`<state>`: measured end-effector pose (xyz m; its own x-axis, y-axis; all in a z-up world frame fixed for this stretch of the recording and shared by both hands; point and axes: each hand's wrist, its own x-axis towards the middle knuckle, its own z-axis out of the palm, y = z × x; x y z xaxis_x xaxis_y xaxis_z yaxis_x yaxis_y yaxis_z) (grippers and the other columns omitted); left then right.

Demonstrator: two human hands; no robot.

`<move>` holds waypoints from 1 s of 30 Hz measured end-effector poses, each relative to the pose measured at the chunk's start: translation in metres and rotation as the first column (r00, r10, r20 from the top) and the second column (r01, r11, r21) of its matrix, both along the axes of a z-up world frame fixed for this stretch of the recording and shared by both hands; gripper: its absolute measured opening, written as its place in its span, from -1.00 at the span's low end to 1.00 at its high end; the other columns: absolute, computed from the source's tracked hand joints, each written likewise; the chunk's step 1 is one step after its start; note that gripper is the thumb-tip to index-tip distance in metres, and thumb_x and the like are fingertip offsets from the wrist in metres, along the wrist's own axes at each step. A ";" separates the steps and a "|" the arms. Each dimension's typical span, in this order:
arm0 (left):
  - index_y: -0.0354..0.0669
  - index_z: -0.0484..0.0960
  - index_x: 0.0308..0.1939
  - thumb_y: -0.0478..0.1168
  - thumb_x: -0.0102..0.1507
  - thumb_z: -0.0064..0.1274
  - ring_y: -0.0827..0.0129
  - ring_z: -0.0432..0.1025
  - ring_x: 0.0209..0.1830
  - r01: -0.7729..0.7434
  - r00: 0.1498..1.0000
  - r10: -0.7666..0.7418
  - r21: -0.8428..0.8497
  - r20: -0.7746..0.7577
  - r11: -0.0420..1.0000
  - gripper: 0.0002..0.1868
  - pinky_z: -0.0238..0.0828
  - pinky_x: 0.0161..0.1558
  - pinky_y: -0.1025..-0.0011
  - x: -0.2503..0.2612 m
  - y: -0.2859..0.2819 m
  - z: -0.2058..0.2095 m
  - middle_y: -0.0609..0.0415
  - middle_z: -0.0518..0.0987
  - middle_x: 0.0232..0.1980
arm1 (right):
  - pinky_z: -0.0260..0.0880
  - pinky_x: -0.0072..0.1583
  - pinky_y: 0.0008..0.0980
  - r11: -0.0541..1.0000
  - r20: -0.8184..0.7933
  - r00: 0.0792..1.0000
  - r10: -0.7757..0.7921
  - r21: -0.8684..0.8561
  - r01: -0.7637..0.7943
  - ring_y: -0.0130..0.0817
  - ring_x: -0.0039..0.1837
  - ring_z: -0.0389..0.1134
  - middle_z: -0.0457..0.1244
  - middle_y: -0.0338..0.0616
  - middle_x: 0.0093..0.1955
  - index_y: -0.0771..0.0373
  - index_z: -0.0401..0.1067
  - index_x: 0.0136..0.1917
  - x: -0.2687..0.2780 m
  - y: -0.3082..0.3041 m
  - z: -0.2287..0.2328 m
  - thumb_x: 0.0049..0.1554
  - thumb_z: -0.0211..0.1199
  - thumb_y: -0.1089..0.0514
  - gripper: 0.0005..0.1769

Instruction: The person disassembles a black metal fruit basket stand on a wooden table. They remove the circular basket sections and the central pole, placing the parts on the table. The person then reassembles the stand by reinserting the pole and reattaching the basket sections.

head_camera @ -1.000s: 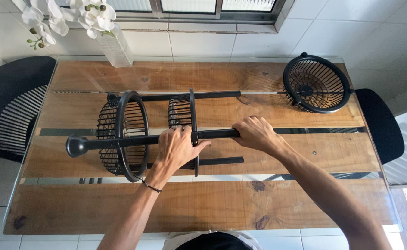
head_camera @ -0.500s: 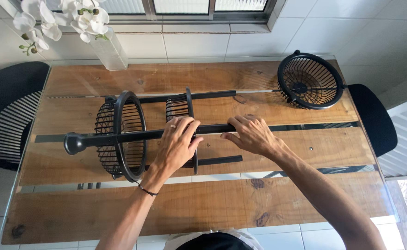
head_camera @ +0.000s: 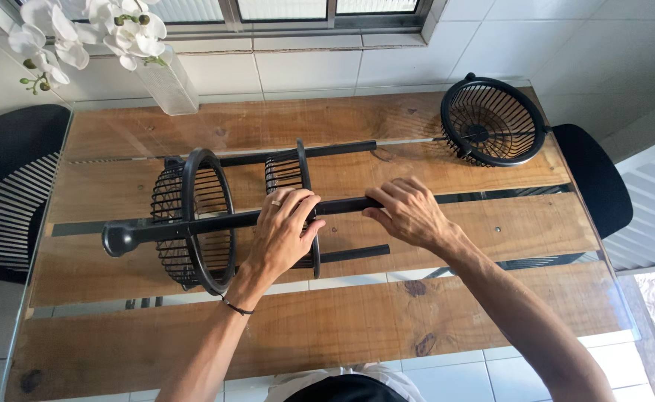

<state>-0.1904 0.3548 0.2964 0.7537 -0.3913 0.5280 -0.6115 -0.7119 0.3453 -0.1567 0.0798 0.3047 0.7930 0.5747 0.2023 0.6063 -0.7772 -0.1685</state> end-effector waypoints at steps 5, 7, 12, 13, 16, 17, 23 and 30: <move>-0.22 0.62 0.09 -0.19 0.10 0.37 0.10 0.39 0.15 0.027 0.998 -0.028 0.008 0.062 1.000 -0.50 0.25 0.33 0.08 0.005 -0.005 0.008 0.01 0.58 0.07 | 0.29 0.18 -0.14 0.995 0.128 0.992 0.014 0.099 -0.027 -0.18 0.07 0.42 0.38 -0.17 -0.07 0.13 0.46 0.13 -0.006 0.000 0.009 0.18 0.27 -0.14 -0.62; -0.20 0.66 0.09 -0.21 0.12 0.36 0.19 0.42 0.09 0.074 0.993 -0.077 0.038 0.091 0.997 -0.54 0.23 0.39 0.08 0.012 -0.008 0.013 0.08 0.61 -0.01 | 0.29 0.19 -0.13 0.990 0.179 0.984 0.020 0.132 -0.045 -0.14 0.11 0.41 0.38 -0.14 -0.04 0.14 0.46 0.13 -0.009 -0.002 0.010 0.17 0.29 -0.12 -0.62; -0.22 0.68 0.06 -0.26 0.14 0.32 0.20 0.45 0.05 0.066 0.993 -0.066 0.007 0.097 0.998 -0.59 0.27 0.27 0.12 0.017 -0.015 0.028 0.11 0.64 -0.07 | 0.35 0.14 -0.14 0.974 0.078 0.995 -0.065 0.220 0.046 -0.10 0.10 0.40 0.37 -0.06 0.07 0.25 0.45 0.21 -0.021 -0.030 0.017 0.10 0.39 0.09 -0.57; -0.23 0.68 0.08 -0.27 0.16 0.31 0.18 0.46 0.06 0.065 0.994 -0.064 -0.012 0.084 0.998 -0.60 0.30 0.22 0.17 0.018 -0.021 0.030 0.11 0.64 -0.05 | 0.36 0.13 -0.14 0.969 0.031 0.991 -0.126 0.216 0.117 -0.11 0.09 0.40 0.37 -0.08 0.05 0.25 0.46 0.23 -0.026 -0.041 0.017 0.09 0.42 0.14 -0.56; -0.29 0.66 0.11 -0.33 0.21 0.26 0.13 0.47 0.00 0.100 0.995 -0.097 -0.088 0.037 0.991 -0.63 0.37 0.09 0.17 0.022 -0.054 0.034 0.02 0.63 0.02 | 0.45 0.16 -0.24 0.810 -0.009 0.955 -0.298 0.526 0.258 -0.15 0.15 0.42 0.37 -0.12 0.09 0.19 0.49 0.16 -0.048 -0.074 0.014 0.02 0.48 0.23 -0.58; -0.30 0.65 0.12 -0.36 0.23 0.23 0.09 0.47 0.01 0.119 0.993 -0.121 -0.151 -0.005 0.981 -0.63 0.39 0.06 0.19 0.022 -0.069 0.034 -0.02 0.62 0.04 | 0.44 0.16 -0.24 0.775 0.012 0.921 -0.389 0.544 0.320 -0.15 0.15 0.42 0.35 -0.09 0.10 0.20 0.50 0.16 -0.054 -0.084 0.012 -0.01 0.50 0.25 -0.55; -0.31 0.64 0.13 -0.43 0.18 0.22 0.05 0.50 -0.08 0.103 0.951 -0.206 -0.390 -0.231 0.915 -0.59 0.45 -0.09 0.20 0.059 -0.178 0.004 -0.15 0.54 -0.01 | 0.44 0.12 -0.36 0.493 -0.095 0.743 -0.663 0.691 0.528 -0.30 0.12 0.41 0.20 -0.07 0.18 0.18 0.51 0.25 -0.060 -0.147 -0.022 0.04 0.44 0.33 -0.51; -0.25 0.57 0.18 -0.44 0.19 0.21 0.19 0.59 -0.13 -0.057 0.863 -0.218 -0.516 -0.455 0.854 -0.54 0.55 -0.07 0.33 0.149 -0.294 -0.078 -0.08 0.59 0.01 | 0.41 0.10 -0.44 0.118 -0.396 0.592 -0.702 0.755 0.645 -0.30 0.13 0.39 0.30 -0.09 0.17 0.23 0.41 0.41 0.010 -0.258 -0.096 0.23 0.25 0.35 -0.53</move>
